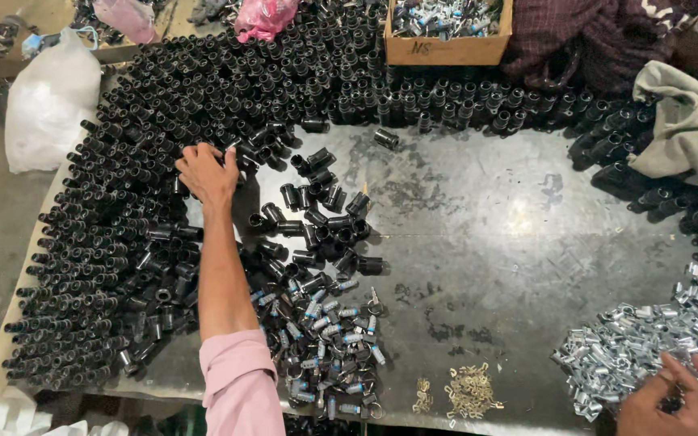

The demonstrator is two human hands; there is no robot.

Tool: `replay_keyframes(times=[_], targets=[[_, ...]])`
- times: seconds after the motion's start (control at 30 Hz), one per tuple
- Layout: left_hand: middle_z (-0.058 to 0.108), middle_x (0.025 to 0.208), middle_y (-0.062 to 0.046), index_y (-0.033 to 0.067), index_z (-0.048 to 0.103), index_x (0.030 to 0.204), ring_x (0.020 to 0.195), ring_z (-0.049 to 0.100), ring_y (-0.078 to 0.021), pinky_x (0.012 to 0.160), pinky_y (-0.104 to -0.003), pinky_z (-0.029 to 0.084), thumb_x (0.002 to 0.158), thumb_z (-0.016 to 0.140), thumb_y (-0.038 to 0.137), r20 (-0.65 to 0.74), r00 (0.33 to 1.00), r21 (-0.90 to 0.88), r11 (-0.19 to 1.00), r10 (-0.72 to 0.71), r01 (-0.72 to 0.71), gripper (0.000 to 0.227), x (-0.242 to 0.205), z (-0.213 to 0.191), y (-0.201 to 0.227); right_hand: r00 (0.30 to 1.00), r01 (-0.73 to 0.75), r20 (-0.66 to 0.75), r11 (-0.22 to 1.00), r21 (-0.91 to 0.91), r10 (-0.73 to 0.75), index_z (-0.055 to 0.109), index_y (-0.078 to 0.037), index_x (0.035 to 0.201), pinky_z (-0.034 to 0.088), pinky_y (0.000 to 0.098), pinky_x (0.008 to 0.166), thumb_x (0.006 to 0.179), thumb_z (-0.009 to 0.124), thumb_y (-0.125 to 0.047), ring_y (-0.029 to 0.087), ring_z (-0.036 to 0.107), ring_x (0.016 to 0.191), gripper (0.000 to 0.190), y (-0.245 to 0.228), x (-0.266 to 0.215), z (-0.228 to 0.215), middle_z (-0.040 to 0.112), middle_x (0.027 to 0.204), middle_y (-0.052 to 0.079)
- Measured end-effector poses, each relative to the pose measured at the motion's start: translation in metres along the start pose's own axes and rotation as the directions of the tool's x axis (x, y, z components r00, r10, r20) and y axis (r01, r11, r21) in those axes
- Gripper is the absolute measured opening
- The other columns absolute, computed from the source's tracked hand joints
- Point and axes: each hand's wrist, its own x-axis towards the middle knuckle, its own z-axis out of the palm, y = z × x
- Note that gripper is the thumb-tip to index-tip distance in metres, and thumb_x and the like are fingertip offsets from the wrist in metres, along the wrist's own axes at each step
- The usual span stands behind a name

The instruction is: The person assembles small padlocks by inserting metal keys into black cylindrical lock bodies and then placing metal shrouds over them. The person repeatedly picks up components from piles on a metal table, inserts the key into the lock body, and secures it with a shroud, placing the finished units into a growing stack.

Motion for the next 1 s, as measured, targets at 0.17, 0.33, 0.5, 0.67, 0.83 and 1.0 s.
replay_keyframes(times=[0.17, 0.33, 0.5, 0.67, 0.83, 1.0], targets=[[0.058, 0.110, -0.014, 0.0104, 0.065, 0.096, 0.109, 0.049, -0.0420, 0.085, -0.057, 0.044, 0.088, 0.080, 0.049, 0.079, 0.997, -0.035, 0.999, -0.012, 0.015, 0.042, -0.008, -0.003, 0.014, 0.999, 0.030, -0.022, 0.998, 0.046, -0.029, 0.068, -0.006, 0.111, 0.048, 0.0326, 0.116, 0.094, 0.055, 0.013, 0.025, 0.057, 0.128, 0.029, 0.008, -0.003, 0.006, 0.061, 0.134, 0.011], [0.059, 0.109, -0.015, 0.0057, 0.062, 0.098, 0.107, 0.054, -0.0393, 0.092, -0.053, 0.045, 0.094, 0.071, 0.054, 0.171, 0.985, -0.220, 0.975, 0.025, 0.014, 0.049, -0.021, -0.006, 0.025, 1.000, 0.002, -0.012, 0.994, 0.105, -0.001, 0.070, -0.004, 0.114, 0.048, 0.0328, 0.111, 0.097, 0.057, 0.011, 0.026, 0.057, 0.126, 0.026, 0.000, 0.008, 0.000, 0.060, 0.132, 0.013], [0.064, 0.108, -0.009, 0.0105, 0.066, 0.087, 0.110, 0.058, -0.0336, 0.103, -0.055, 0.044, 0.112, 0.061, 0.059, 0.287, 0.958, -0.004, 1.000, -0.002, 0.003, 0.055, -0.012, 0.002, 0.056, 1.000, 0.030, 0.002, 0.999, -0.036, -0.030, 0.071, -0.003, 0.108, 0.050, 0.0314, 0.106, 0.101, 0.065, 0.012, 0.026, 0.057, 0.124, 0.018, -0.020, 0.016, -0.009, 0.062, 0.128, 0.013], [0.056, 0.112, -0.016, 0.0103, 0.063, 0.100, 0.107, 0.052, -0.0433, 0.085, -0.058, 0.043, 0.086, 0.075, 0.055, 0.049, 0.997, -0.146, 0.987, -0.056, 0.063, 0.048, 0.000, 0.005, 0.079, 0.996, 0.000, 0.092, 0.988, -0.154, 0.014, 0.069, -0.004, 0.110, 0.051, 0.0254, 0.106, 0.097, 0.060, 0.012, 0.021, 0.055, 0.127, 0.023, -0.021, 0.017, -0.014, 0.061, 0.129, 0.010], [0.056, 0.117, -0.012, 0.0131, 0.063, 0.104, 0.118, 0.049, -0.0413, 0.096, -0.060, 0.043, 0.088, 0.073, 0.061, 0.238, 0.966, -0.074, 0.989, -0.105, 0.126, 0.052, 0.002, 0.001, 0.093, 0.966, -0.212, 0.154, 0.977, -0.001, 0.210, 0.072, -0.001, 0.115, 0.053, 0.0311, 0.093, 0.102, 0.064, 0.011, 0.022, 0.056, 0.110, 0.019, -0.012, 0.016, -0.008, 0.062, 0.129, 0.014], [0.054, 0.124, -0.016, 0.0183, 0.065, 0.117, 0.118, 0.046, -0.0456, 0.092, -0.066, 0.040, 0.083, 0.074, 0.062, 0.223, 0.974, -0.187, 0.978, -0.046, 0.089, 0.056, 0.005, 0.004, 0.112, 0.994, -0.066, 0.081, 0.997, -0.033, 0.069, 0.070, -0.004, 0.110, 0.052, 0.0279, 0.096, 0.098, 0.061, 0.011, 0.022, 0.056, 0.123, 0.022, -0.015, 0.013, -0.009, 0.063, 0.132, 0.013]])
